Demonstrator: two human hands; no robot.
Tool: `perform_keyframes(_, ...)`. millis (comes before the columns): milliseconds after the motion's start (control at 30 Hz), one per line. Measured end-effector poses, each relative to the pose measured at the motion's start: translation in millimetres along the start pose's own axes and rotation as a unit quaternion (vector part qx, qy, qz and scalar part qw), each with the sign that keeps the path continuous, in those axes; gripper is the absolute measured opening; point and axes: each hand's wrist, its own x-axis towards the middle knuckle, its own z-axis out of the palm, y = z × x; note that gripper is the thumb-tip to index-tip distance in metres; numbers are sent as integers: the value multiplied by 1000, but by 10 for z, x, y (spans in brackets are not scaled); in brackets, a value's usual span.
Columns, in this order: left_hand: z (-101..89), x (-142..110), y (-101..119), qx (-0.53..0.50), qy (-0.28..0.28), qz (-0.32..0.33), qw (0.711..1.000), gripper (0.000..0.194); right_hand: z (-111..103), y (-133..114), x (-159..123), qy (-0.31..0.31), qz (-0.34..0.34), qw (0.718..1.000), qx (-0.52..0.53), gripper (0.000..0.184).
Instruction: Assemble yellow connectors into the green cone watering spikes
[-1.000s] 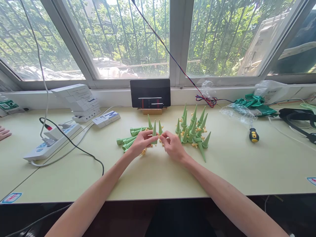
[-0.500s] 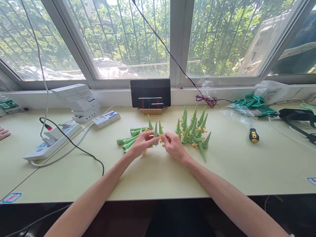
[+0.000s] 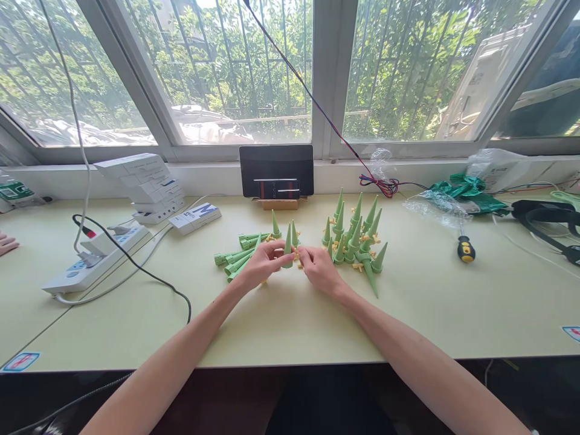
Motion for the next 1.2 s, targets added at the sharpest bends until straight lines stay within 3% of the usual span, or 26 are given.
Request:
perform_keyframes(400,-22,9,-27,-12,5,-24,1000,35,47,31,0,3,9,1000,12,49)
perform_keyframes(833,-34,15,0,-33,43,-62,997,33,20,66,4,-30,-23,999,33,30)
perform_keyframes(1200,-40,16,-8,-29,38,-57,997,35,23,99,5,-34,-27,999,21,31)
